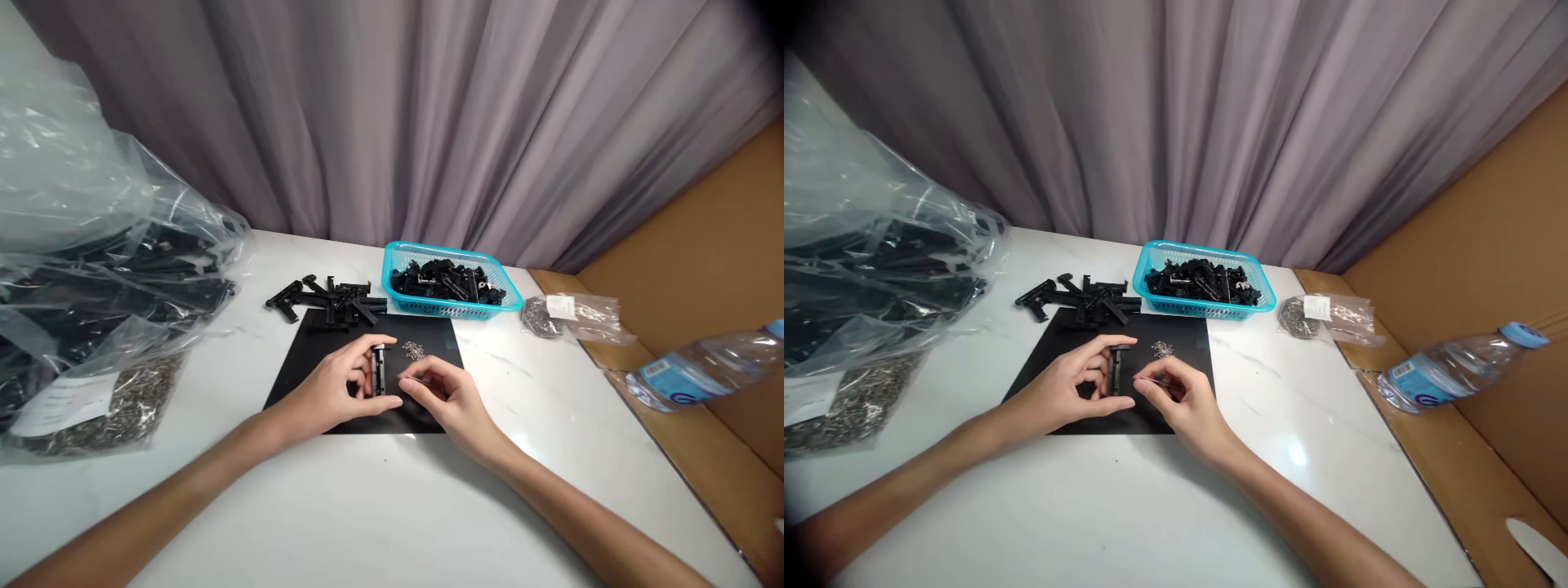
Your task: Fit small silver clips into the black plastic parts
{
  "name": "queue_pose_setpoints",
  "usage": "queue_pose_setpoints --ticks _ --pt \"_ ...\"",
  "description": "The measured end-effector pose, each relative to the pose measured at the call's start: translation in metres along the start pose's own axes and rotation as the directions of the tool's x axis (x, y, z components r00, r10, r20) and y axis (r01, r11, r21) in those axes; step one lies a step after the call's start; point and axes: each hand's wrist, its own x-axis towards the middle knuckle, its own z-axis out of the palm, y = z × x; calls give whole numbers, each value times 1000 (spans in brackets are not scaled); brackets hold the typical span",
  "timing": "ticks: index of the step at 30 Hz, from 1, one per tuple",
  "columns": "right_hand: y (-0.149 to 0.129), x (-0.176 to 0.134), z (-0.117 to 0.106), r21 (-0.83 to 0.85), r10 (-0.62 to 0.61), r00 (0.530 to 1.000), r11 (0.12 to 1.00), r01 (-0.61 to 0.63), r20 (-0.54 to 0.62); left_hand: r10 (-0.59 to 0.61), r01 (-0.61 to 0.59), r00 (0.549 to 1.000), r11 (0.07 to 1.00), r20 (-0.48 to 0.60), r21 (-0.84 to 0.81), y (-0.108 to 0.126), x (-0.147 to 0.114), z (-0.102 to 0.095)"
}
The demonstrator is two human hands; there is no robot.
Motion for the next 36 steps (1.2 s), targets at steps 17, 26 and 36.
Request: queue_pose_setpoints --ticks 17,26,36 --pt "-2 -7 -1 1 24 999 1000 -24 34 93 -84 995 980 -46 182 -8 1 7" --pt "-7 -11 -1 -162 -165 983 971 176 78 172 -158 983 972 -69 173 -7 0 9" --pt "-6 -9 -1 -175 -169 985 969 171 27 239 -224 971 933 -20 281 -7 -2 7"
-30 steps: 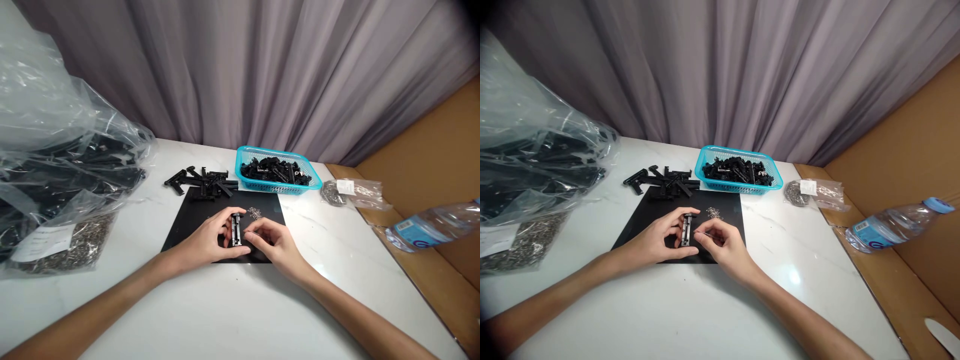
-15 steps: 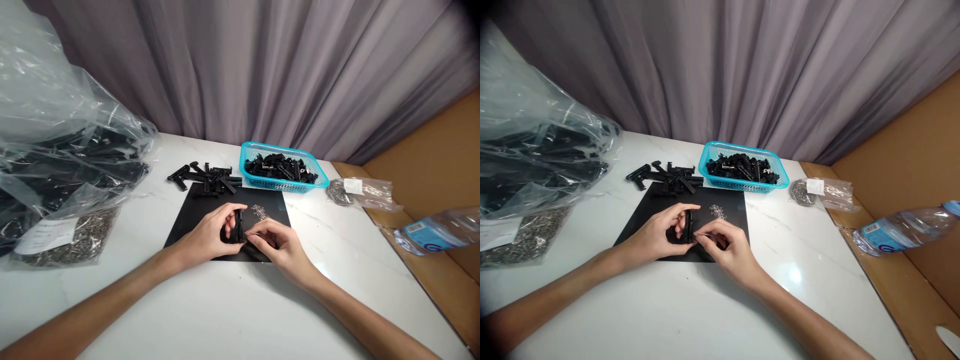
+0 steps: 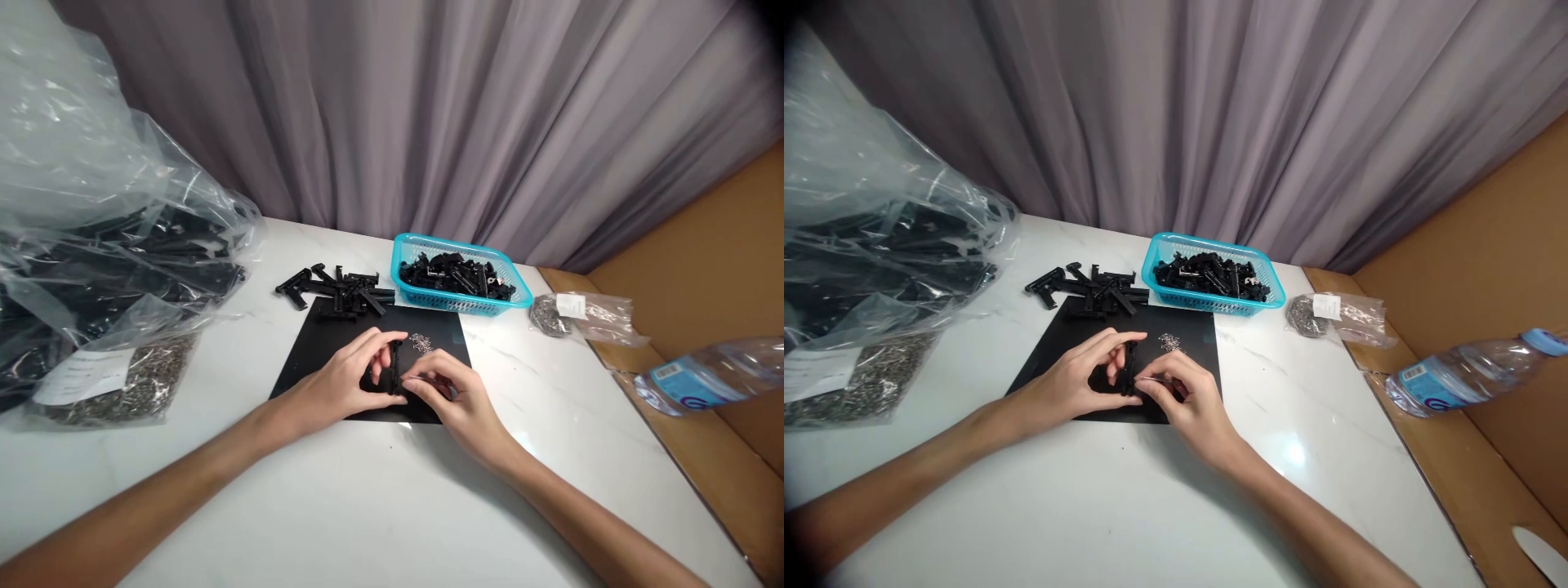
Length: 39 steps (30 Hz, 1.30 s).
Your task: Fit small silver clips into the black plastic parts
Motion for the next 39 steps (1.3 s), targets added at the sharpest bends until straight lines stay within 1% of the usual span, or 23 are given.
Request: queue_pose_setpoints --ticks 2,5,6,8,11,17,19,22,25,28,34,37,39 --pt "0 1 1 41 45 999 998 -46 8 67 -67 998 994 5 85 -1 -1 -1" --pt "0 2 1 130 116 992 984 -122 57 180 -167 983 967 -48 192 -2 -2 -4" --pt "0 2 1 152 130 989 978 -140 72 206 -190 977 959 -58 209 -3 -2 -5" --pt "0 2 1 170 134 987 974 -148 87 229 -215 972 953 -45 212 -2 -1 -6" --pt "0 1 1 148 111 990 981 -123 84 214 -210 977 959 1 189 2 0 -7" --pt "-2 2 1 121 109 989 985 -121 100 150 -152 988 978 29 145 7 0 -9" --pt "-2 2 0 118 120 984 984 -136 132 144 -147 989 979 34 142 6 0 -9" --pt "-1 3 -4 96 128 968 984 -151 217 154 -157 988 978 31 134 5 -1 -9" --pt "-1 4 -8 77 106 959 989 -130 263 166 -168 986 977 24 133 5 -1 -8" --pt "0 5 -8 81 95 961 989 -120 260 162 -163 987 977 23 137 4 -1 -8" --pt "1 4 -3 132 130 969 978 -160 212 201 -201 980 967 17 159 2 -1 -9" --pt "-1 4 -3 100 115 967 985 -141 227 229 -228 973 958 16 173 2 0 -9" --pt "-3 4 -5 50 82 965 994 -97 248 239 -237 971 954 14 184 3 0 -9"
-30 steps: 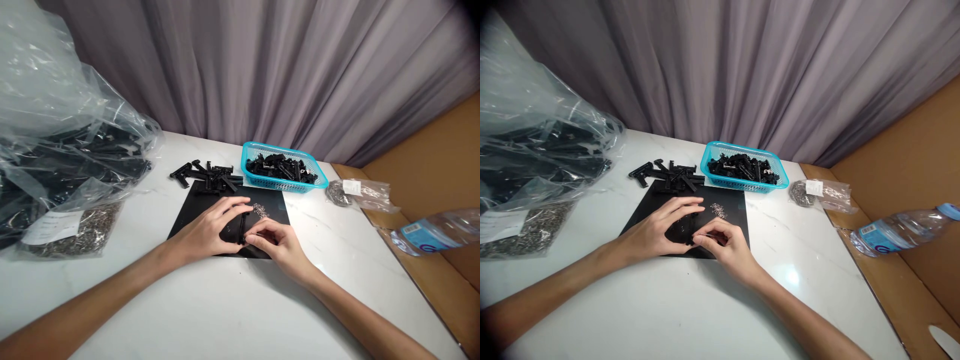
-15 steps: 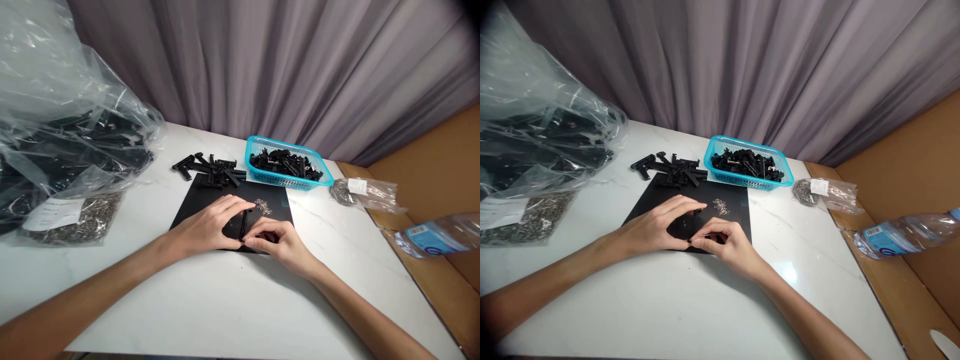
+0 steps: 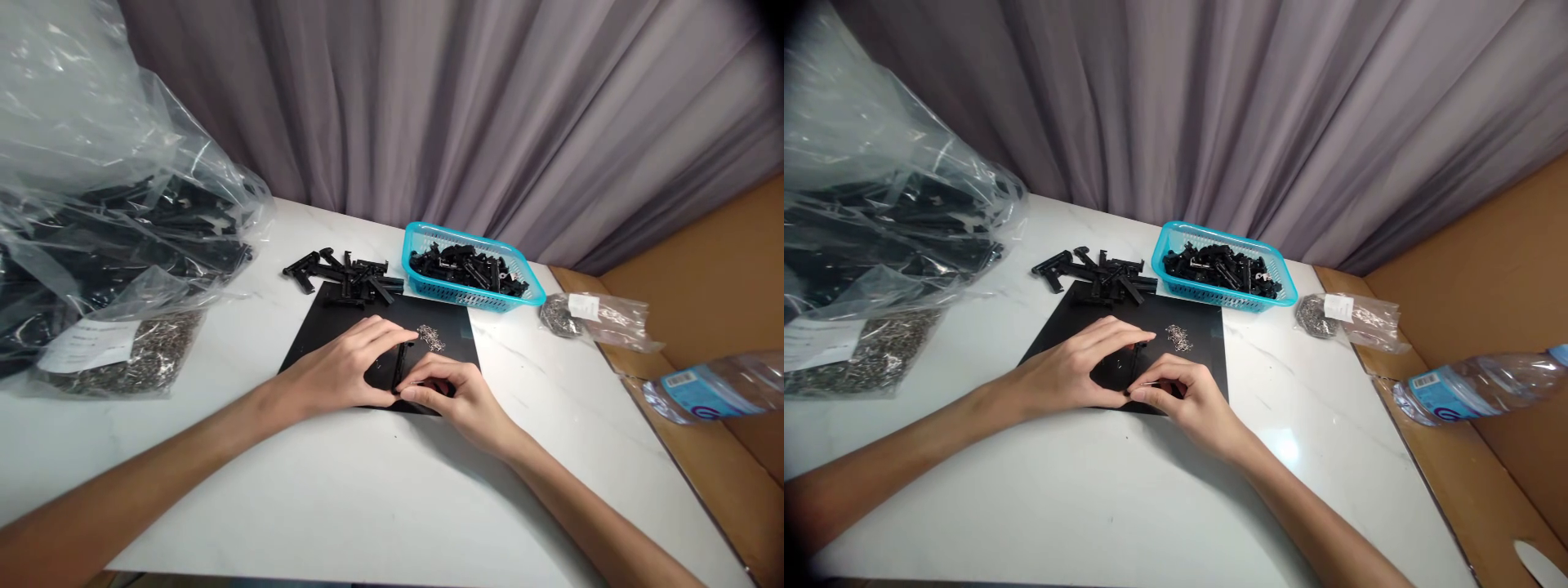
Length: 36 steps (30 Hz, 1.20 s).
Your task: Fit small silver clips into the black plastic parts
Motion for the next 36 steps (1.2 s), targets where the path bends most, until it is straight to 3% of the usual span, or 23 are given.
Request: queue_pose_setpoints --ticks 6,9,18,26,36 --pt "1 -3 -5 -289 -200 976 933 215 80 35 -35 999 997 -4 72 1 -1 2" --pt "3 -3 -8 -354 -249 961 894 276 121 68 -65 997 993 -28 100 1 -1 3" --pt "2 -2 -2 -219 -69 997 973 73 23 225 -196 971 943 -81 269 1 -1 6" --pt "0 -4 3 -166 91 991 981 -106 -94 281 -232 956 895 -79 381 0 0 9" --pt "-2 -3 11 -199 97 990 973 -116 -104 318 -274 947 866 -38 418 -2 -1 9"
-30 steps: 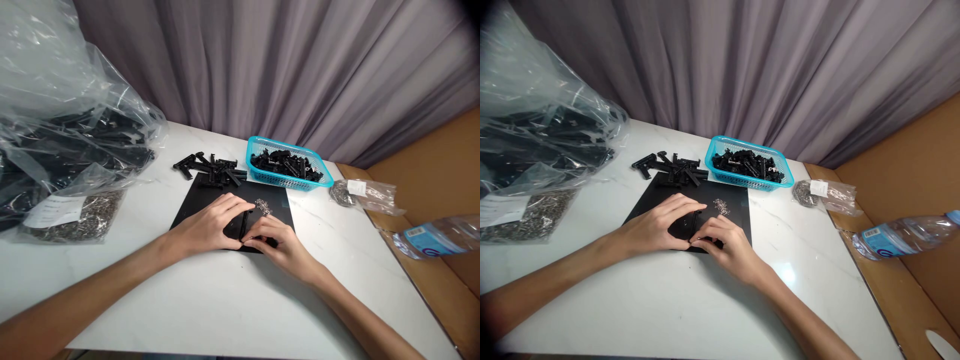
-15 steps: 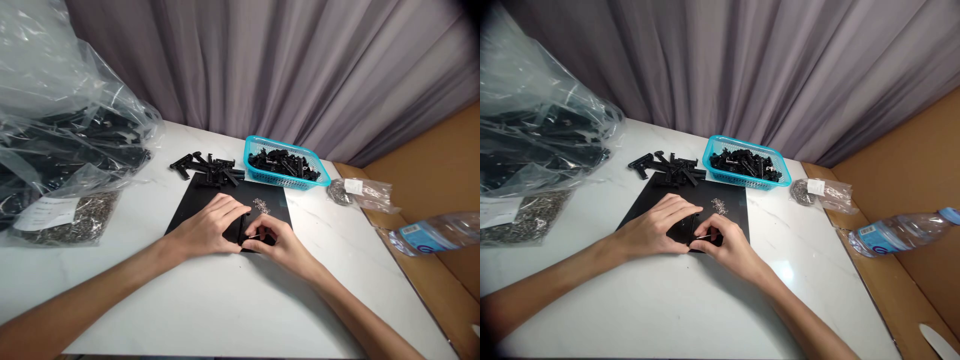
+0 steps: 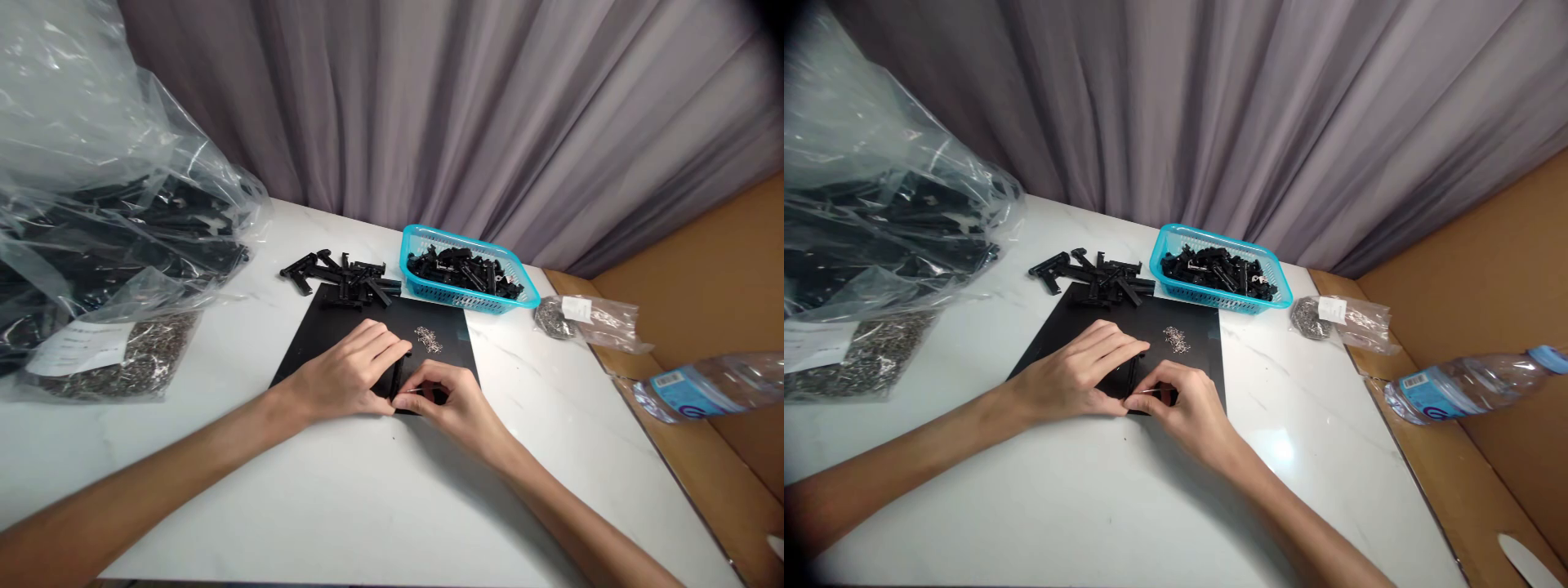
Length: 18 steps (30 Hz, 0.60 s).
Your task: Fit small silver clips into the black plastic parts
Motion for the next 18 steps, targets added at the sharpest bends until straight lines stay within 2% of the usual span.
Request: queue_pose_setpoints --ticks 4,8,11,15,18 --pt "-1 -1 2 -47 -3 999 999 1 -38 -5 5 1000 1000 18 -24 -1 0 1" --pt "0 -1 -5 -20 -50 998 999 49 -31 -149 152 988 979 36 -134 -5 0 1" --pt "0 0 -13 -18 -104 989 995 102 -103 -270 274 962 941 47 -199 -6 3 -3" --pt "0 -4 -19 -63 -212 957 977 203 -200 -346 354 935 898 80 -262 -2 8 -9" --pt "2 -9 -16 38 -193 960 978 205 -204 -393 407 913 865 105 -293 0 8 -10"
